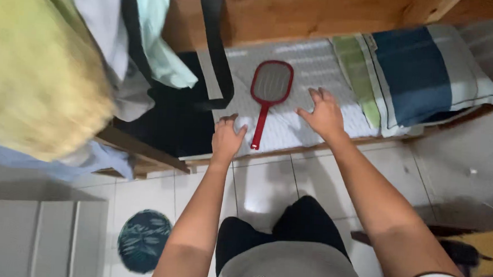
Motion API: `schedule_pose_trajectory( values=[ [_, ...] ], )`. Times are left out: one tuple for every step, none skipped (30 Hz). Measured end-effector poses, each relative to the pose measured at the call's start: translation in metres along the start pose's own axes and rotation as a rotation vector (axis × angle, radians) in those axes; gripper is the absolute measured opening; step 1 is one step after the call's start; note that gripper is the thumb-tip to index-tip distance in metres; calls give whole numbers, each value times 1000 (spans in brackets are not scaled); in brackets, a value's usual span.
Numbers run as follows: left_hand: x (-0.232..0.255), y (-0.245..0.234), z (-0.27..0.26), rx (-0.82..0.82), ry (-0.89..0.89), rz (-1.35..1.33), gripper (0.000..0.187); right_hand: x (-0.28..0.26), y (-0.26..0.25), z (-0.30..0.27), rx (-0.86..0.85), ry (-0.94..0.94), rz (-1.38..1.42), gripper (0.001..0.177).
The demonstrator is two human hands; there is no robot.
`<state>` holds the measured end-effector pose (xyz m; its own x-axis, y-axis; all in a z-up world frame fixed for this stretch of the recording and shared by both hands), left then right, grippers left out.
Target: Tidying a bedroom by smoothing bed sheets, sweeping with a hand brush, and organizing personal items on a vanity.
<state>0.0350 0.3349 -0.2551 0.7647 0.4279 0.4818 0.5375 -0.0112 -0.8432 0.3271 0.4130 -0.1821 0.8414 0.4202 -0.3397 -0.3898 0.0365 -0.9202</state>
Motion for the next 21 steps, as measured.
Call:
schedule_pose_trajectory(
  values=[
    [-4,14,15,13,5,-6,61,7,8,8,11,-9,-5,74],
    [-14,27,30,50,16,-12,59,13,22,14,31,-8,-5,74],
    [-24,41,45,88,27,-18,58,19,37,20,50,-7,-4,73],
    [-35,51,53,81,15,-10,58,25,55,23,38,-7,6,73],
    [-44,60,61,96,13,-10,58,33,73,27,22,7,-7,76],
    [-46,68,76,118,24,-16,59,44,86,36,18,21,-29,79],
    [-57,83,81,118,24,-15,59,51,105,33,19,22,-27,79],
    [-65,92,89,135,8,21,61,58,121,35,8,32,-28,80],
    [-74,101,97,152,-9,56,63,64,137,37,-4,42,-28,82],
    [-82,115,102,161,-8,57,63,67,154,37,3,37,-26,82],
    [-92,128,107,181,-19,65,64,69,172,38,3,32,-29,80],
    [-97,141,117,205,-26,67,64,73,186,42,8,25,-38,78],
    [-100,148,122,216,-20,62,64,79,201,46,20,20,-42,78],
    [-114,162,124,180,-133,94,68,84,221,46,-10,12,-55,79],
    [-130,175,126,144,-246,124,73,90,241,45,-39,4,-69,81],
    [-145,200,138,145,-252,125,73,96,261,45,-42,-1,-66,81],
    [-165,225,150,127,-329,107,87,104,281,45,-45,4,-79,82],
    [-181,249,162,109,-400,87,102,112,295,46,-42,11,-95,84],
    [-180,257,162,111,-400,86,102,114,308,45,-41,9,-96,84],
    [-181,262,161,133,-407,83,101,115,322,44,-52,7,-101,83],
    [-181,266,159,155,-413,80,101,115,334,43,-63,4,-107,82]
  ],
)
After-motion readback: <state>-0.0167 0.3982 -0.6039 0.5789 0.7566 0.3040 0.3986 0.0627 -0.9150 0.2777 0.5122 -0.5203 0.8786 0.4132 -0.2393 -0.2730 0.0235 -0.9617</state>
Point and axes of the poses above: each hand's wrist, its own z-axis towards the middle knuckle, its own y-axis out of the palm, x = y × z, the point moved 8 cm from there along z, towards the middle knuckle, and after that the axes turned 11 degrees about -y, right-handed, at the moved point
